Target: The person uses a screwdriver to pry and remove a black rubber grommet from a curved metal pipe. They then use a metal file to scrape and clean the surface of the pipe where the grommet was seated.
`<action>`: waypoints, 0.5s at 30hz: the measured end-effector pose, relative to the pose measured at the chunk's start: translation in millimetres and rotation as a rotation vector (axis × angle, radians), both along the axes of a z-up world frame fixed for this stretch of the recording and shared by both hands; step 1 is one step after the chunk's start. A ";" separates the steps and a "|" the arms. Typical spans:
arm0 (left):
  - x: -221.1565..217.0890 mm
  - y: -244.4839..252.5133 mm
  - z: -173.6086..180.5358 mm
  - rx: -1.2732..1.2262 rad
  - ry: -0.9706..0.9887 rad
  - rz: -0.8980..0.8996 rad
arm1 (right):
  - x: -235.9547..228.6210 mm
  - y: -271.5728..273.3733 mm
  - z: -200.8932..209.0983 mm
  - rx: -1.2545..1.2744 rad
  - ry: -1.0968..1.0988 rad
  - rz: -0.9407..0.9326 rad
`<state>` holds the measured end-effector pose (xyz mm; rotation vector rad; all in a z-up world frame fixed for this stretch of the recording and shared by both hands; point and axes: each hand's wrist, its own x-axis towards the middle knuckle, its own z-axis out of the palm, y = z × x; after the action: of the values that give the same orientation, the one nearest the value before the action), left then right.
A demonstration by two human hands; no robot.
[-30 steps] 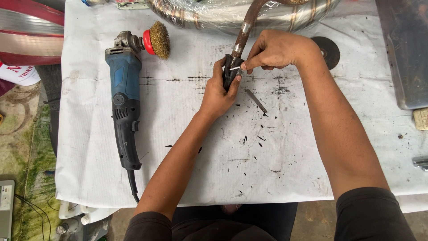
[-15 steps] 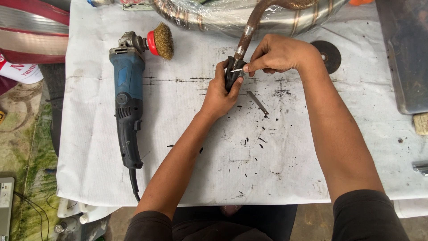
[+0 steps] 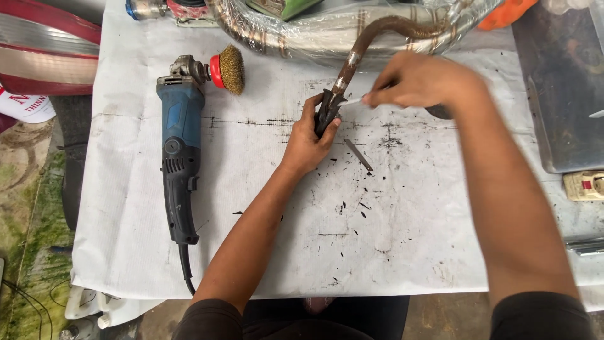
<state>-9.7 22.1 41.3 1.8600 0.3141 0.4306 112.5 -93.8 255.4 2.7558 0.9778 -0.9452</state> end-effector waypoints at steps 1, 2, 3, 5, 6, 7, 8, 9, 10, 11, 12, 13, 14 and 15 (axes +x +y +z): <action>-0.1 0.2 0.7 -0.001 -0.003 0.001 | 10.3 -3.6 1.1 -0.001 -0.003 0.001; -0.3 -0.4 1.3 -0.002 0.010 0.007 | 20.2 -8.8 1.9 0.026 -0.092 0.050; -0.4 -1.5 2.0 -0.002 0.023 0.013 | 30.4 -14.6 2.8 0.052 -0.181 0.101; -1.2 -4.0 1.1 0.000 0.001 0.016 | 28.5 -8.9 3.2 0.022 -0.141 0.122; -1.3 -2.8 1.3 0.004 -0.020 0.030 | 28.0 -3.6 4.0 -0.004 -0.101 0.153; 0.6 -2.0 -0.2 0.007 -0.025 0.025 | 29.3 -6.2 8.5 -0.002 -0.106 0.148; 0.7 -1.5 -2.7 -0.009 -0.030 0.028 | 29.9 -8.4 11.5 0.099 -0.057 0.097; 1.0 -1.0 -5.5 -0.025 -0.034 0.031 | 30.7 -10.7 14.3 0.200 -0.008 0.045; 1.0 -0.8 -4.7 -0.022 -0.033 0.027 | 37.8 -16.8 10.8 0.203 -0.007 0.041; 1.4 -0.7 -4.0 -0.041 -0.031 0.030 | 45.1 -23.2 7.2 0.382 0.025 -0.002; 1.0 -0.3 -3.6 -0.059 -0.026 0.033 | 52.4 -29.2 2.8 0.563 0.059 -0.047; 0.3 0.1 -1.4 -0.056 -0.023 0.030 | 58.2 -32.9 -4.9 0.566 0.061 -0.051; -0.2 -0.4 0.6 -0.065 -0.027 0.016 | 63.9 -37.2 -12.4 0.715 0.075 -0.038; -0.8 -0.8 2.6 -0.073 -0.032 0.002 | 69.4 -41.5 -20.1 0.864 0.089 -0.025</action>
<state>-10.4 21.3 43.8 1.7797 0.3064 0.4440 181.9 -135.3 235.3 3.4047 1.6980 -0.7692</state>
